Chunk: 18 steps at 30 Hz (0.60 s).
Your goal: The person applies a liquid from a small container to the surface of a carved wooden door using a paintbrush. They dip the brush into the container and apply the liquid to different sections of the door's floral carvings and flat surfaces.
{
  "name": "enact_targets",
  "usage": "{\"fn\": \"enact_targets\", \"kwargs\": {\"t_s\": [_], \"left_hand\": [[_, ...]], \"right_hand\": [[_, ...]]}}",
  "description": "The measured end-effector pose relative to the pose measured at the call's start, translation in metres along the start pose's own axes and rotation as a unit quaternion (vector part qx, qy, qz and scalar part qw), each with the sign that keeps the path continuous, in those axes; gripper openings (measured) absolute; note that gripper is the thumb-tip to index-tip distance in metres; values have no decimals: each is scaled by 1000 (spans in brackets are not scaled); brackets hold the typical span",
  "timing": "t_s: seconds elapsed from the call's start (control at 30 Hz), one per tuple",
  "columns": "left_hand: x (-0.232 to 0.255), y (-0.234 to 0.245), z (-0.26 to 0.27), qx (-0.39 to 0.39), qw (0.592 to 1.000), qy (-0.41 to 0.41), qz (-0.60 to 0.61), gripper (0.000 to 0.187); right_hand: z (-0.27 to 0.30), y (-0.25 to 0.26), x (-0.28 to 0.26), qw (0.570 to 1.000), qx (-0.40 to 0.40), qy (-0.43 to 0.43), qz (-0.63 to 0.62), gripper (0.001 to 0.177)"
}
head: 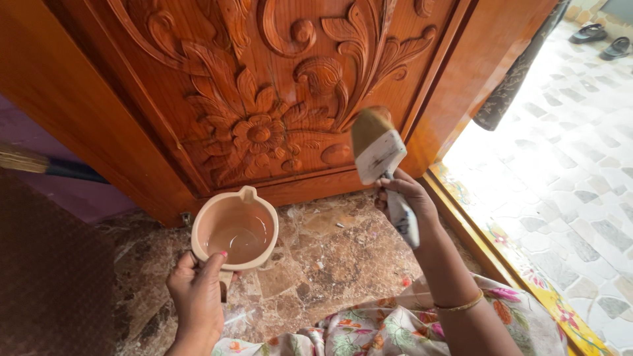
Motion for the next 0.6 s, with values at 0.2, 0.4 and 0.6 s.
{"fn": "enact_targets", "kwargs": {"t_s": [0.2,0.4,0.6], "left_hand": [[-19,0,-2,11,1000,11,-10,4],[-24,0,-3,-2,1000,26,1,4],[-23,2,-5,15,999,12,-32,3]], "right_hand": [[17,70,78,988,35,-146,25,40],[25,87,81,973,166,-158,36,42],[27,109,115,965,125,-169,154,22]]}}
Point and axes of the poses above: each hand's wrist, its own z-axis away from the middle knuckle, its own y-axis out of the back of the hand, x = y × z, the point moved 3 cm from there along -z, towards the middle knuckle
